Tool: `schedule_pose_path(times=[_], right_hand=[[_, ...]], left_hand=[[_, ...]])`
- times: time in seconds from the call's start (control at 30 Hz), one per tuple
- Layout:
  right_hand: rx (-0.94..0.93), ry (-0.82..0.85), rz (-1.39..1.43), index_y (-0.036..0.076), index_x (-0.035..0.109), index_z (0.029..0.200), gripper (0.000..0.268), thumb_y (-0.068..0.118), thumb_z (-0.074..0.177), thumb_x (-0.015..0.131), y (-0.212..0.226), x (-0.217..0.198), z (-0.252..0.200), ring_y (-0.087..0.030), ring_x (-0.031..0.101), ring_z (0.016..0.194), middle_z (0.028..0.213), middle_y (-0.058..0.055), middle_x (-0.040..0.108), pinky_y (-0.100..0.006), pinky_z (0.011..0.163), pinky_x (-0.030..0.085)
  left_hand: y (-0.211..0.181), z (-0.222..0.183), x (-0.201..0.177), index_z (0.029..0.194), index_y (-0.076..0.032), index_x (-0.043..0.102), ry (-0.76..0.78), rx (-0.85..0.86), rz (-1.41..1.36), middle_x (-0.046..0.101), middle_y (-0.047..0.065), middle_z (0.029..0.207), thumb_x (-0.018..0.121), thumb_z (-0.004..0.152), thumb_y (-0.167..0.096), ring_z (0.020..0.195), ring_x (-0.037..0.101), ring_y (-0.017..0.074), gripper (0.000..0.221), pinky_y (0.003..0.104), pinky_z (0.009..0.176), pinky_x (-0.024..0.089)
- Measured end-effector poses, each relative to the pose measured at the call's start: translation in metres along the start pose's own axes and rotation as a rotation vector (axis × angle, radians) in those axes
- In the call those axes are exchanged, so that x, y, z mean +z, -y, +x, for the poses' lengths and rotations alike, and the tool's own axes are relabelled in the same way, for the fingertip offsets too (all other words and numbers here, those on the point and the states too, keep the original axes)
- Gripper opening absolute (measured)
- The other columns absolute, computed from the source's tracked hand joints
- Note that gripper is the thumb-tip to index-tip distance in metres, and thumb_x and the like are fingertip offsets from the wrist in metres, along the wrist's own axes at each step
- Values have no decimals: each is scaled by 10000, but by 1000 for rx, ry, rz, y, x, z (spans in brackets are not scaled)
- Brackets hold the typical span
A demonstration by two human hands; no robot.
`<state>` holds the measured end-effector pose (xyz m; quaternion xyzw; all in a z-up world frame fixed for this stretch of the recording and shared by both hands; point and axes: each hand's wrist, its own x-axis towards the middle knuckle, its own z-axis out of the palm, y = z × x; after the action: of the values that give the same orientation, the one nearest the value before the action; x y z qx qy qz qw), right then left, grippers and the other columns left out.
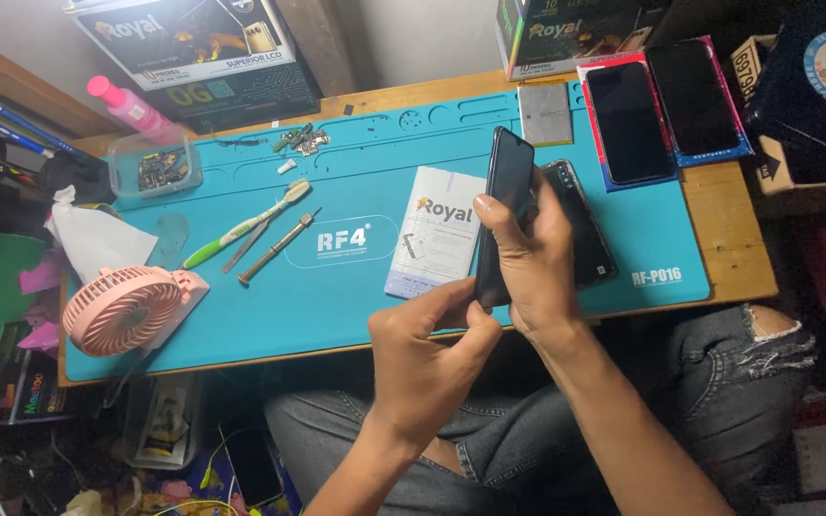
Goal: Disassembling and reassembling a mobile phone to inspect and repair internal components
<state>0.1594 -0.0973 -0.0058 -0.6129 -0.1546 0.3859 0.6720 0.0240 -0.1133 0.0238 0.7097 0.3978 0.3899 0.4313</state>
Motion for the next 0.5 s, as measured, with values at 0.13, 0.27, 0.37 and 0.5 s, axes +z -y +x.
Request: schedule_pose_path(times=[0.13,0.27,0.37,0.5], right_hand=[[48,-1,66,131,694,1322,475,277,873,745,1,1,0,-167,744,947,1076,-49,781,-320,770,637],[305,-153,143,152,638,1032,274,374,892,717,12,7,0,-141,613,693,867,-28,646,-286,584,484],[505,-172,337,171,545,1022,393,491,857,702,16,8,2,-64,379,534,720,34,421,-229,454,303],[505,-62,371,129,484,1402,772,583,848,772,4,-1,0,-68,447,683,831,41,407,-213,555,376]], left_hand=[[4,0,3,962,-42,801,-44,59,35,776,-16,767,689,842,-18,724,669,12,166,246,674,568],[10,-6,5,1149,-25,783,-89,193,70,846,77,970,701,893,-14,830,825,150,270,281,783,651],[16,-9,4,1227,-26,750,-65,324,122,837,115,1033,697,939,10,851,817,216,295,316,804,647],[21,-9,10,1123,-73,826,-79,310,130,831,103,839,757,895,-30,731,823,272,243,357,618,661]])
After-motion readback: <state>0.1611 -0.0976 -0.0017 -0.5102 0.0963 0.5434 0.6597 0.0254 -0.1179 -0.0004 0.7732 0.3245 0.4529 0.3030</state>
